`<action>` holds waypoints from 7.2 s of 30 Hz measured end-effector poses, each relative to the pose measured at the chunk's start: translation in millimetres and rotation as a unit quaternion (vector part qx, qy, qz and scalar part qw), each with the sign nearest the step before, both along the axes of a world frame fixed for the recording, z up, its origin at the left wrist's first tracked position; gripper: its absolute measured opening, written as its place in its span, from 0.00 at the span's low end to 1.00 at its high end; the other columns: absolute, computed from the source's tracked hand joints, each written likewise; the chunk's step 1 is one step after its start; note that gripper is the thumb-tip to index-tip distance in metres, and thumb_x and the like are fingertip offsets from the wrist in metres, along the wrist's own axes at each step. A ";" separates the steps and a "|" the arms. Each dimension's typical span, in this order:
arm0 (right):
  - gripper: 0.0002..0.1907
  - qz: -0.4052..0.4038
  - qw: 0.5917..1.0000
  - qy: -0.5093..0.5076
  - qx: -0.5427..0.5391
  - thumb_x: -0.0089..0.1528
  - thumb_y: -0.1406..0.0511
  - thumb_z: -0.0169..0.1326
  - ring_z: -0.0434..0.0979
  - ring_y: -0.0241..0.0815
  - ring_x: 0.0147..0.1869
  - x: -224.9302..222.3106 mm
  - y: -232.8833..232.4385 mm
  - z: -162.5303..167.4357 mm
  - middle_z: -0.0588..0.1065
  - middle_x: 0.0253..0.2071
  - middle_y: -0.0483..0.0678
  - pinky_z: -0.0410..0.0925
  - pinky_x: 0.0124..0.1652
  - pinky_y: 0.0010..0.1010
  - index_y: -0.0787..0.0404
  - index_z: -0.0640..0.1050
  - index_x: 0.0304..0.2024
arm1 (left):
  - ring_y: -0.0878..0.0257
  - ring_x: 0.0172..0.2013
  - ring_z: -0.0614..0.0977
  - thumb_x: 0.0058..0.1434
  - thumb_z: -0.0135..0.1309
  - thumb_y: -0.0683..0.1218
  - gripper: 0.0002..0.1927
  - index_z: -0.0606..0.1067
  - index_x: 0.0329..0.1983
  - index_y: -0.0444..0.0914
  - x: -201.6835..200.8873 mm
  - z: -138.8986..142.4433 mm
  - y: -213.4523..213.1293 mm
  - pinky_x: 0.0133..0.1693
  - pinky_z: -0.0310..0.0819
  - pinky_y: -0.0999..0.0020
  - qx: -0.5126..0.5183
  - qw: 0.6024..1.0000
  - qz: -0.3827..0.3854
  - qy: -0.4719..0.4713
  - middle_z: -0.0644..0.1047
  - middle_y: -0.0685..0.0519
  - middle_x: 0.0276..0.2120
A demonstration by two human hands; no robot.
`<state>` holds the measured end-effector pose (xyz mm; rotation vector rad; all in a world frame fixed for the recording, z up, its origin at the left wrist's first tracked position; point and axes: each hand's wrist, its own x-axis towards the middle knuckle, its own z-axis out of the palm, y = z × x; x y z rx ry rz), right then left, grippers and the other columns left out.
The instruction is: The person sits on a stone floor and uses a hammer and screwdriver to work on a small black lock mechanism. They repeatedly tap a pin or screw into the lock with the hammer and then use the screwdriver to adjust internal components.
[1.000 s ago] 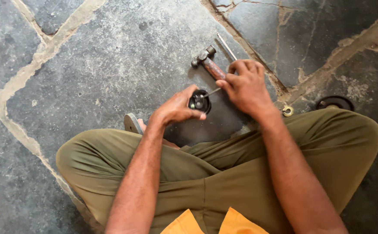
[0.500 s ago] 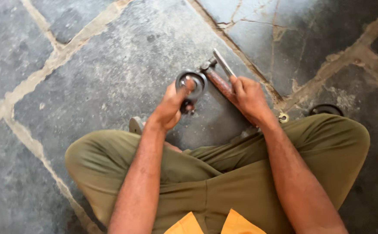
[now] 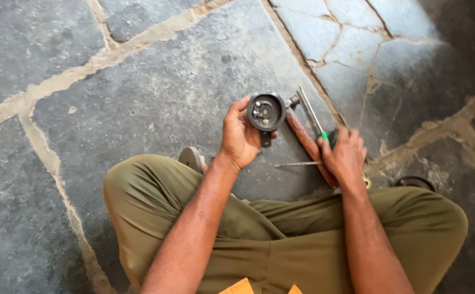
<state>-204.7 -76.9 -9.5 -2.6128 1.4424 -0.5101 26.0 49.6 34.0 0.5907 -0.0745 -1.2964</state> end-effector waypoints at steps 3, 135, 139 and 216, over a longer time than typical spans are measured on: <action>0.23 -0.016 0.993 0.033 0.114 0.60 0.58 0.61 0.74 0.67 0.52 0.4 -2.6 -8.2 0.74 0.48 0.63 0.67 0.48 0.56 0.64 0.75 0.53 | 0.62 0.37 0.82 0.69 0.39 0.61 0.28 0.78 0.54 0.37 2.7 12.4 2.9 0.34 0.80 0.61 -0.035 0.999 0.008 0.025 0.82 0.52 0.42; 0.24 -0.009 0.876 -0.240 0.418 0.69 0.66 0.57 0.62 0.33 0.22 37.5 174.5 154.8 0.70 0.26 0.51 0.57 0.22 0.28 0.53 0.77 0.69 | 0.50 0.45 0.83 0.64 0.47 0.71 0.35 0.71 0.60 0.42 39.3 51.9 27.7 0.51 0.80 0.45 -0.164 0.976 0.038 0.139 0.79 0.46 0.41; 0.25 0.014 0.849 -0.294 0.439 0.64 0.64 0.55 0.60 0.24 0.20 39.6 181.9 155.9 0.72 0.28 0.41 0.54 0.19 0.21 0.53 0.77 0.65 | 0.50 0.46 0.82 0.71 0.51 0.67 0.31 0.71 0.63 0.39 35.3 48.5 22.8 0.48 0.81 0.57 -0.175 0.973 0.032 0.149 0.79 0.40 0.45; 0.12 -0.005 0.946 -0.286 0.155 0.66 0.66 0.61 0.75 0.40 0.31 56.2 145.4 143.7 0.76 0.30 0.52 0.68 0.32 0.33 0.64 0.74 0.47 | 0.57 0.46 0.80 0.76 0.45 0.67 0.33 0.71 0.63 0.33 -21.6 9.4 2.1 0.47 0.76 0.61 -0.149 0.976 0.070 0.144 0.78 0.47 0.46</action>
